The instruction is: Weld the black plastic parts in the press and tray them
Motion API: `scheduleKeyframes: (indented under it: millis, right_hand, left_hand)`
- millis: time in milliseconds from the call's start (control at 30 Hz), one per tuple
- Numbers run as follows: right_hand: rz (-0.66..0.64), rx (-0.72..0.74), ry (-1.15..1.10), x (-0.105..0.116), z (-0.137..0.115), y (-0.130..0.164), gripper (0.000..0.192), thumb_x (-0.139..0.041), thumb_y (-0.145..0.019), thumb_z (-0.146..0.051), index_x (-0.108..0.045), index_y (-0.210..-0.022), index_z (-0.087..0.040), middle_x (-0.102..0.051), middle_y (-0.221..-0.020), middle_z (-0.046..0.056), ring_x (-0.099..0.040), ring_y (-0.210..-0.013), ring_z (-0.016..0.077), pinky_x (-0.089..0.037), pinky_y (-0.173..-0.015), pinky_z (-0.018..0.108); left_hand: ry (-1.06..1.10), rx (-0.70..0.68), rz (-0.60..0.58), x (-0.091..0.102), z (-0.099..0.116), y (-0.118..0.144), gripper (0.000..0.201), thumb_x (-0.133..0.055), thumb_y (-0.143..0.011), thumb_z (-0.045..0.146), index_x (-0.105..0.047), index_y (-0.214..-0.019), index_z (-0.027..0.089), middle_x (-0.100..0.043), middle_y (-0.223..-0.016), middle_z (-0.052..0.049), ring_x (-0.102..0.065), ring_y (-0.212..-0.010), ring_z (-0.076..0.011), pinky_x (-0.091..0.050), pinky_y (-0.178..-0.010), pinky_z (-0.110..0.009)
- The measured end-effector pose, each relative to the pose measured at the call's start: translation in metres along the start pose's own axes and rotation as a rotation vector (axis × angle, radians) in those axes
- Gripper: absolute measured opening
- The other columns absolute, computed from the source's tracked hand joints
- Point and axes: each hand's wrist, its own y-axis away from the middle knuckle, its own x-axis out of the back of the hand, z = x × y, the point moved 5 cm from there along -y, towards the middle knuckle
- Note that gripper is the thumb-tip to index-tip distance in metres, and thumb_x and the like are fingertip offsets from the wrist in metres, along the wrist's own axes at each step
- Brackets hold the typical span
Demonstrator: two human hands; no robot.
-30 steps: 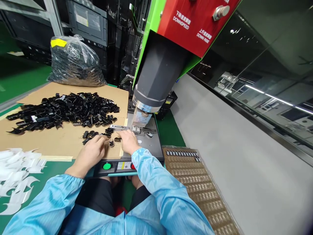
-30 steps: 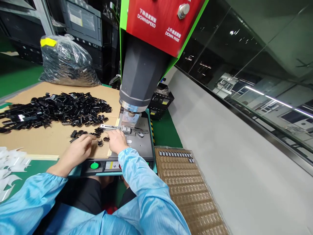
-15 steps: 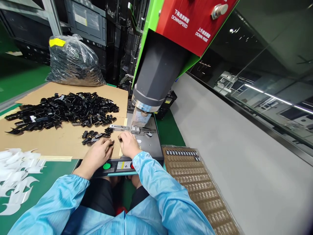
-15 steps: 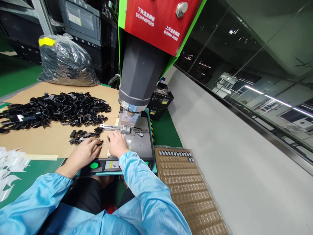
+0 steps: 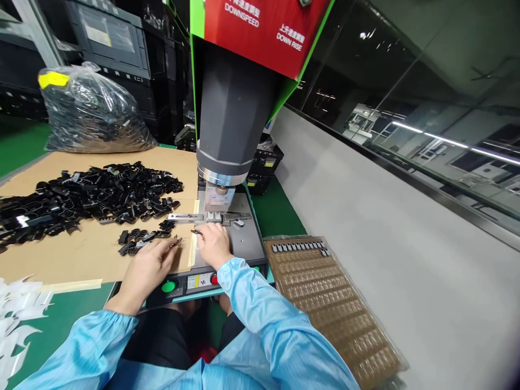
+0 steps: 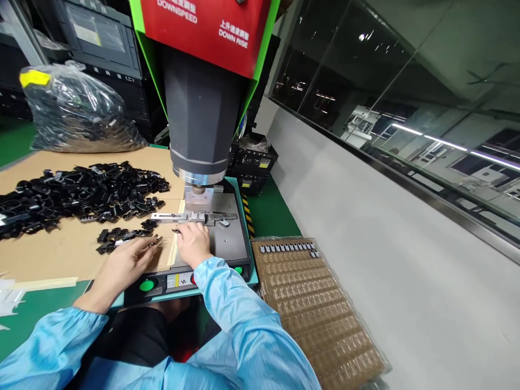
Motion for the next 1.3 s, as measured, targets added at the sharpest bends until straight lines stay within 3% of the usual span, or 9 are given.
scheduleKeyframes:
  millis: [100, 200, 367, 567, 867, 1000, 1133, 1233, 1300]
  right_hand:
    - [0.093, -0.158, -0.037, 0.015, 0.036, -0.001, 0.027, -0.060, -0.110, -0.029, -0.073, -0.134, -0.029, -0.074, -0.129, 0.005, -0.059, -0.118, 0.0260, -0.042, -0.103, 0.039]
    - [0.109, -0.250, -0.010, 0.022, 0.063, -0.010, 0.028, -0.059, -0.111, -0.031, -0.072, -0.136, -0.029, -0.073, -0.131, 0.007, -0.059, -0.121, 0.0274, -0.042, -0.104, 0.040]
    - [0.009, -0.236, 0.096, 0.017, 0.072, -0.023, 0.031, -0.055, -0.113, -0.039, -0.069, -0.140, -0.031, -0.069, -0.128, 0.009, -0.056, -0.120, 0.0294, -0.042, -0.101, 0.042]
    - [0.031, -0.136, 0.121, 0.013, 0.063, -0.021, 0.036, -0.058, -0.111, -0.037, -0.063, -0.145, -0.029, -0.063, -0.125, 0.011, -0.049, -0.119, 0.0314, -0.042, -0.101, 0.045]
    - [0.038, -0.142, -0.024, 0.023, 0.067, -0.013, 0.051, -0.067, -0.104, -0.031, -0.057, -0.154, -0.028, -0.061, -0.139, 0.010, -0.051, -0.129, 0.0302, -0.045, -0.113, 0.045]
    - [0.068, -0.133, -0.122, 0.047, 0.092, 0.026, 0.055, -0.069, -0.101, -0.025, -0.059, -0.154, -0.024, -0.061, -0.148, 0.012, -0.052, -0.137, 0.0288, -0.045, -0.119, 0.046]
    - [0.013, -0.079, -0.138, 0.073, 0.125, 0.090, 0.061, -0.075, -0.096, -0.024, -0.061, -0.155, -0.024, -0.064, -0.150, 0.012, -0.051, -0.143, 0.0292, -0.043, -0.124, 0.049]
    - [-0.101, -0.074, -0.119, 0.082, 0.142, 0.134, 0.074, -0.083, -0.089, -0.025, -0.058, -0.159, -0.027, -0.061, -0.157, 0.011, -0.046, -0.152, 0.0308, -0.039, -0.129, 0.052]
    - [-0.163, -0.080, -0.081, 0.082, 0.149, 0.152, 0.081, -0.084, -0.086, -0.022, -0.056, -0.162, -0.030, -0.057, -0.162, 0.010, -0.042, -0.157, 0.0317, -0.035, -0.131, 0.054]
  left_hand:
    - [0.031, -0.021, 0.042, -0.002, 0.017, -0.027, 0.038, -0.054, -0.109, 0.050, -0.075, -0.128, 0.025, -0.079, -0.123, -0.008, -0.074, -0.111, -0.0276, -0.058, -0.097, -0.039]
    - [0.007, -0.034, -0.014, -0.022, 0.034, -0.067, 0.043, -0.050, -0.110, 0.050, -0.077, -0.129, 0.022, -0.079, -0.125, -0.010, -0.073, -0.114, -0.0295, -0.058, -0.102, -0.042]
    - [-0.076, -0.034, -0.121, -0.062, 0.048, -0.116, 0.043, -0.046, -0.110, 0.045, -0.077, -0.125, 0.021, -0.079, -0.120, -0.013, -0.074, -0.109, -0.0311, -0.058, -0.099, -0.043]
    - [-0.146, -0.091, -0.197, -0.077, 0.053, -0.117, 0.042, -0.046, -0.109, 0.046, -0.074, -0.128, 0.020, -0.073, -0.121, -0.017, -0.071, -0.113, -0.0341, -0.056, -0.099, -0.045]
    - [-0.154, -0.141, -0.269, -0.067, 0.055, -0.119, 0.048, -0.053, -0.106, 0.044, -0.064, -0.144, 0.017, -0.068, -0.131, -0.019, -0.069, -0.120, -0.0346, -0.056, -0.105, -0.046]
    - [-0.082, -0.139, -0.274, -0.041, 0.041, -0.093, 0.064, -0.052, -0.106, 0.054, -0.055, -0.156, 0.015, -0.064, -0.144, -0.020, -0.065, -0.131, -0.0352, -0.053, -0.114, -0.047]
    - [-0.093, -0.164, -0.361, -0.018, 0.015, -0.025, 0.066, -0.059, -0.100, 0.058, -0.059, -0.156, 0.023, -0.058, -0.157, -0.017, -0.060, -0.140, -0.0390, -0.050, -0.120, -0.054]
    - [-0.134, -0.151, -0.460, -0.013, 0.000, 0.028, 0.073, -0.068, -0.092, 0.049, -0.056, -0.161, 0.029, -0.052, -0.166, -0.014, -0.052, -0.149, -0.0406, -0.046, -0.123, -0.057]
    - [-0.185, -0.136, -0.488, -0.013, -0.004, 0.049, 0.078, -0.067, -0.091, 0.040, -0.050, -0.167, 0.032, -0.047, -0.171, -0.014, -0.049, -0.153, -0.0411, -0.044, -0.123, -0.060]
